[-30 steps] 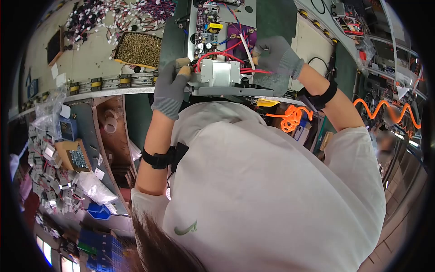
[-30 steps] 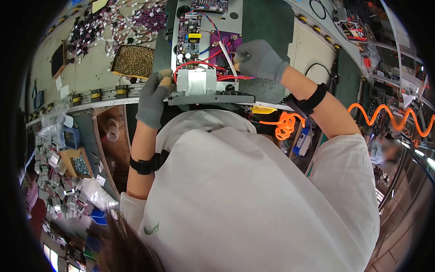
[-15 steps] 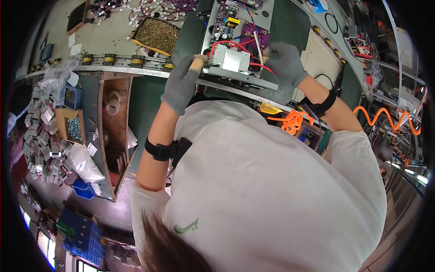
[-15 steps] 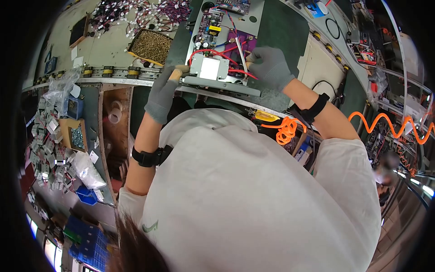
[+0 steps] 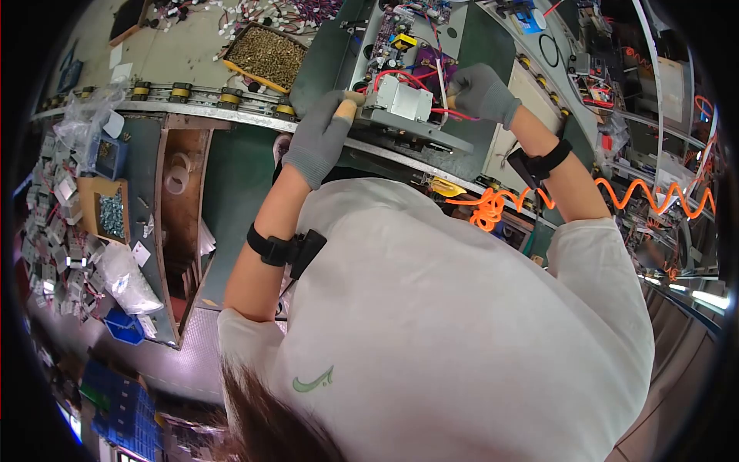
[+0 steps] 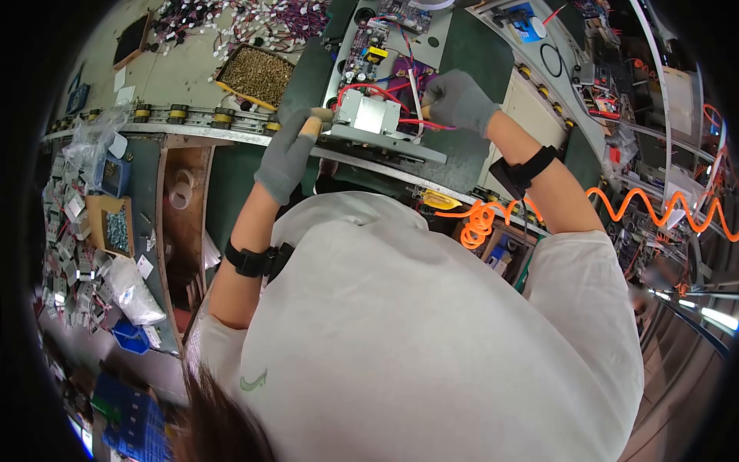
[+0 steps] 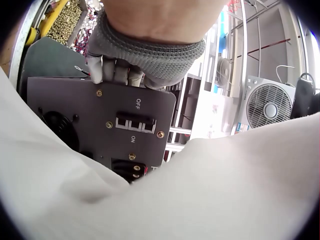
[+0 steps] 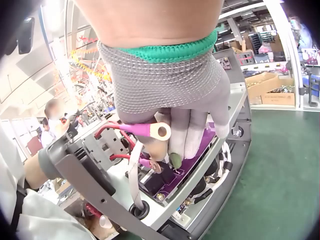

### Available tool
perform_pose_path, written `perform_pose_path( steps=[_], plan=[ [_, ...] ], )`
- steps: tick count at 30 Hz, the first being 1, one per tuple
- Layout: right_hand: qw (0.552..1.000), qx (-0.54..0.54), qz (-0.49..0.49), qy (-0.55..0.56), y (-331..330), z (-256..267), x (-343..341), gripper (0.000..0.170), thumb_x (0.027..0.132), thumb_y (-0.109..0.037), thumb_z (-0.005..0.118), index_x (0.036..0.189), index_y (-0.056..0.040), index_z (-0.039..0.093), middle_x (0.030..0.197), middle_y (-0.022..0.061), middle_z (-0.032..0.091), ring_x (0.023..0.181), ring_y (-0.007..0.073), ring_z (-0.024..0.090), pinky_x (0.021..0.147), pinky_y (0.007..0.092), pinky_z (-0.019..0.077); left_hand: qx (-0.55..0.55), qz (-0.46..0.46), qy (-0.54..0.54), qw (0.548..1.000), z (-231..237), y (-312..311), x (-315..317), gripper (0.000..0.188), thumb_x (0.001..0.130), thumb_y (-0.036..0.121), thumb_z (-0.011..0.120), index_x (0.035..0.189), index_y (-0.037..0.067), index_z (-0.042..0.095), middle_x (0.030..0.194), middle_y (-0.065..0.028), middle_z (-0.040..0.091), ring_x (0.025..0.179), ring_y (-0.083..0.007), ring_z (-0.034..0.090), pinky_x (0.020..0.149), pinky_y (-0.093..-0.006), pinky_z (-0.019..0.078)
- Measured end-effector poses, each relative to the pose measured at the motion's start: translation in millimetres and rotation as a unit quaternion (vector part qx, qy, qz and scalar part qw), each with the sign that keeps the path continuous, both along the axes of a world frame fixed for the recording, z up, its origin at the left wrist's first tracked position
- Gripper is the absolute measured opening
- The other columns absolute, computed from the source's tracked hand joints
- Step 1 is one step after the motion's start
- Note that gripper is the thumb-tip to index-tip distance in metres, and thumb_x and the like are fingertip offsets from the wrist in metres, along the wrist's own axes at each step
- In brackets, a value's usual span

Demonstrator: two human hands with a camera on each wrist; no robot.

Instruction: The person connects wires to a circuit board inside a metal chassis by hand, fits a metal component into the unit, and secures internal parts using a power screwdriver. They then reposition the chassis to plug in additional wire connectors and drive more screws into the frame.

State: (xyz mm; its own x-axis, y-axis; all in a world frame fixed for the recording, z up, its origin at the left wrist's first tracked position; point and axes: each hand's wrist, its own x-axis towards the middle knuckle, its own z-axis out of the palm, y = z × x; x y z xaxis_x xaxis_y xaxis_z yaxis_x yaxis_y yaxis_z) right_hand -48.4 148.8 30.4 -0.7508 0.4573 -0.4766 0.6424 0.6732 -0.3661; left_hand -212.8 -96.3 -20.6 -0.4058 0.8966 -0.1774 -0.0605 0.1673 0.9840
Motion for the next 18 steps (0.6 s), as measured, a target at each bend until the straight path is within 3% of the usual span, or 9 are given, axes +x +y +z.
perform_pose_path(
  steps=[2, 5, 7, 9, 11, 16, 18],
  plan=[
    [1.0, -0.012, -0.016, 0.014, 4.2, -4.0, 6.4, 0.019, 0.067, -0.016, 0.071, 0.064, -0.0012, 0.06, 0.058, 0.0136, 0.057, 0.05, 0.0207, 0.052, 0.051, 0.0304, 0.043, -0.004, -0.014, 0.004, 1.0, -0.6, 1.3, -0.3, 0.034, 0.086, 0.016, 0.041, 0.113, 0.001, 0.053, 0.103, -0.0095, 0.058, 0.096, -0.0157, 0.052, 0.086, -0.025, 0.0392],
    [0.997, 0.02, 0.035, 0.072, 5.4, -5.6, 9.0, 0.018, 0.067, -0.016, 0.072, 0.065, -0.0024, 0.061, 0.058, 0.0129, 0.057, 0.049, 0.021, 0.05, 0.05, 0.0309, 0.0426, 0.026, -0.031, 0.014, 0.999, -9.2, 1.5, -2.7, 0.034, 0.085, 0.015, 0.041, 0.113, 0.001, 0.053, 0.104, -0.0099, 0.058, 0.096, -0.0159, 0.052, 0.085, -0.0256, 0.0396],
    [0.998, 0.011, 0.023, 0.055, 1.9, -4.2, 8.7, 0.017, 0.067, -0.017, 0.072, 0.065, -0.0035, 0.062, 0.058, 0.0121, 0.057, 0.05, 0.0216, 0.051, 0.05, 0.0313, 0.0426, 0.01, -0.043, 0.01, 0.999, -7.1, 1.8, -5.7, 0.035, 0.084, 0.015, 0.041, 0.113, 0.0, 0.053, 0.105, -0.0105, 0.058, 0.097, -0.0161, 0.051, 0.084, -0.0264, 0.04],
    [0.999, 0.015, 0.018, 0.045, 0.7, -4.4, 7.8, 0.017, 0.067, -0.018, 0.071, 0.065, -0.0039, 0.062, 0.058, 0.0121, 0.058, 0.051, 0.0228, 0.053, 0.051, 0.032, 0.043, 0.011, -0.028, 0.016, 0.999, 1.5, 3.3, -6.4, 0.026, 0.088, 0.014, 0.044, 0.109, 0.003, 0.055, 0.093, -0.0083, 0.06, 0.087, -0.0146, 0.055, 0.078, -0.0257, 0.0424],
    [0.999, 0.021, 0.011, 0.037, -1.7, -3.8, 5.6, 0.017, 0.067, -0.019, 0.071, 0.065, -0.0043, 0.061, 0.059, 0.0121, 0.058, 0.052, 0.024, 0.054, 0.052, 0.0328, 0.0433, 0.005, -0.022, 0.022, 1.0, 5.6, 2.3, -5.0, 0.026, 0.089, 0.015, 0.044, 0.109, 0.003, 0.055, 0.092, -0.008, 0.06, 0.086, -0.0144, 0.055, 0.078, -0.0256, 0.0424],
    [0.994, 0.106, 0.015, -0.005, -9.5, -3.6, 3.4, 0.015, 0.068, -0.02, 0.067, 0.069, -0.0054, 0.062, 0.065, 0.0117, 0.06, 0.061, 0.0277, 0.058, 0.059, 0.0345, 0.0463, -0.003, -0.029, 0.023, 0.999, 5.9, 4.6, -9.0, 0.025, 0.089, 0.015, 0.046, 0.109, 0.004, 0.056, 0.088, -0.0068, 0.061, 0.084, -0.0138, 0.056, 0.076, -0.0253, 0.0433],
    [0.994, 0.107, 0.027, 0.02, -10.9, -6.5, 2.9, 0.016, 0.067, -0.018, 0.069, 0.069, -0.0035, 0.061, 0.064, 0.014, 0.059, 0.059, 0.029, 0.057, 0.057, 0.0344, 0.045, -0.067, -0.034, -0.036, 0.997, 10.1, 7.3, -10.8, 0.025, 0.089, 0.015, 0.046, 0.109, 0.005, 0.056, 0.083, -0.005, 0.061, 0.073, -0.011, 0.055, 0.065, -0.0241, 0.0449]
  ],
)
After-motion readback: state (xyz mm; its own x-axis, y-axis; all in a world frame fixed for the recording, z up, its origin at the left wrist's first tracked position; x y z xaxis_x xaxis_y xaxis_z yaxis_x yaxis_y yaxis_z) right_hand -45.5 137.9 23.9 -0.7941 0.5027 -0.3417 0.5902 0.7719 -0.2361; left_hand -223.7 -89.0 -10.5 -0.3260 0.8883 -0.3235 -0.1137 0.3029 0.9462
